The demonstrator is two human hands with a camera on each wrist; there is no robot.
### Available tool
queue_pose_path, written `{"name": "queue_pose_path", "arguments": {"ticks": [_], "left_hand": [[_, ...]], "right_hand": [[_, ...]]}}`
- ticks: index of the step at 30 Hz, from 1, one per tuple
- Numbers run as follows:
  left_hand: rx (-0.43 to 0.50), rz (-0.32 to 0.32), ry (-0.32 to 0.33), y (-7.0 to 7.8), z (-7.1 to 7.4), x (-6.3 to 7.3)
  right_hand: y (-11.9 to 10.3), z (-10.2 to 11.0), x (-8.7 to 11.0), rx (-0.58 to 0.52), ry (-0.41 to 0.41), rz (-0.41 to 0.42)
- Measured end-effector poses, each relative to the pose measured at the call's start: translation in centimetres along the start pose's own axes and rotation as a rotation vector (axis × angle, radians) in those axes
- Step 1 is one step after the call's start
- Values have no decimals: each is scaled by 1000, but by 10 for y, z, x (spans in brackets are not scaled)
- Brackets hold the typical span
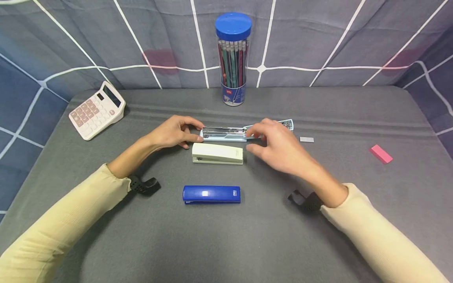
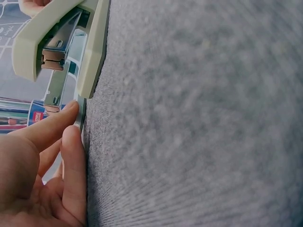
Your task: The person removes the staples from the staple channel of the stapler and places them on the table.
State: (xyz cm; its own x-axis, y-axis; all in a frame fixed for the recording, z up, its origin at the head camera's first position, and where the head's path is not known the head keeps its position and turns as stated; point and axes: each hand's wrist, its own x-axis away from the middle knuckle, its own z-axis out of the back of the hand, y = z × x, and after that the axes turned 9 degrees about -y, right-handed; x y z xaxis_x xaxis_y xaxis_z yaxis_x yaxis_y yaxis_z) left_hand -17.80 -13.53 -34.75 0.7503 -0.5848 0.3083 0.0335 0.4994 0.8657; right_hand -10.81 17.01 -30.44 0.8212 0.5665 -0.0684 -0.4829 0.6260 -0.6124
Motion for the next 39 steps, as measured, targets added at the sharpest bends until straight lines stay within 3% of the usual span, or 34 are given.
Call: {"name": "queue_pose_path", "arguments": {"ticks": [4,8,16,22,28,33,39], "left_hand": [[3,-8,-1,0,0,-1],[4,-1,5,0,0,0],[36,11,-4,1,-2,5],[93,47,-16,1,-6,27],[88,18,-53,1,-20,46],[69,-13,-84,2,-27,48],[34,-27,-62,1,-28,44]], "right_hand": [[-8,-17,-9,-86,-113,-13],[-11,-27,-14,-88,-162,-30],[-8,-30,-18,-90,-178,-30],[-5,-29,-22,-80,-187,-7],[-5,-29,-23,-127,-187,7],[-3,-29,-22,-169,-196,9],[-2,-28,-22,-174,-210,-23]]}}
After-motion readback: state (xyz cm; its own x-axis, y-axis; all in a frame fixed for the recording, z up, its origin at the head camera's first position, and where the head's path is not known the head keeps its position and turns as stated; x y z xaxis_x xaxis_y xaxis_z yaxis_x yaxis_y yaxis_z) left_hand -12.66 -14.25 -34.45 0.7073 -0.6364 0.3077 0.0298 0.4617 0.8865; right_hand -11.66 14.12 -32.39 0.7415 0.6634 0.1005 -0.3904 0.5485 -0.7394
